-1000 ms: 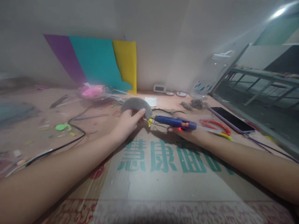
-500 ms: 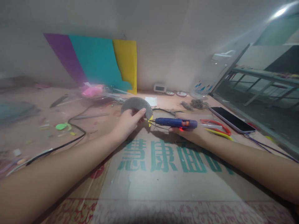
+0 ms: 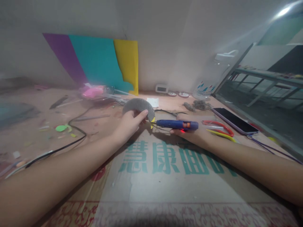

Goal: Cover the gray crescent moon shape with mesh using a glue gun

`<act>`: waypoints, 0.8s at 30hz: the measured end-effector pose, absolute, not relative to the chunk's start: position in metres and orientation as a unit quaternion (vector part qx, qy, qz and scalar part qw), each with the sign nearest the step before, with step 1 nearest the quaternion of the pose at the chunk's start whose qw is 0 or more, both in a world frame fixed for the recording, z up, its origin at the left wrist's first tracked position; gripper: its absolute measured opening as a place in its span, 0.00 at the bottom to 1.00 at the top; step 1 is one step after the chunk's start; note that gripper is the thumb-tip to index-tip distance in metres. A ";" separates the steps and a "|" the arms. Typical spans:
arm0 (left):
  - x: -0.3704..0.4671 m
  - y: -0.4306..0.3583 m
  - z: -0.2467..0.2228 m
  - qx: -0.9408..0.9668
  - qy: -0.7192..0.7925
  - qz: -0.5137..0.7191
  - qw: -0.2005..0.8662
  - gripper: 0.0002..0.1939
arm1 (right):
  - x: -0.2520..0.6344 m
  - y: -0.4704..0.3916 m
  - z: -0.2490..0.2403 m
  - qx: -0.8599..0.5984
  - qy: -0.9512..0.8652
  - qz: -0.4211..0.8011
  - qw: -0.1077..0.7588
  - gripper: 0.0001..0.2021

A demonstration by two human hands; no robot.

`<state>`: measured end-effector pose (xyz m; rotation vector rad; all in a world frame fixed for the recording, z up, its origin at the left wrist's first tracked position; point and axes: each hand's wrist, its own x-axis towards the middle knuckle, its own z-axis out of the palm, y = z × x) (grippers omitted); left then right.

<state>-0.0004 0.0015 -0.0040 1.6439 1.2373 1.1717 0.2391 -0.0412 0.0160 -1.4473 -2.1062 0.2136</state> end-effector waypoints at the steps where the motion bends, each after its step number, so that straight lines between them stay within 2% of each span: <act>1: 0.000 0.001 -0.004 0.642 0.483 0.459 0.378 0.21 | 0.239 -0.041 0.016 -0.539 -0.788 0.079 0.286 0.13; 14: -0.001 0.002 -0.005 0.650 0.478 0.461 0.369 0.22 | 0.241 -0.042 0.016 -0.557 -0.784 0.068 0.266 0.13; 24: -0.001 0.003 -0.006 0.645 0.479 0.462 0.376 0.22 | 0.240 -0.041 0.016 -0.546 -0.780 0.078 0.296 0.14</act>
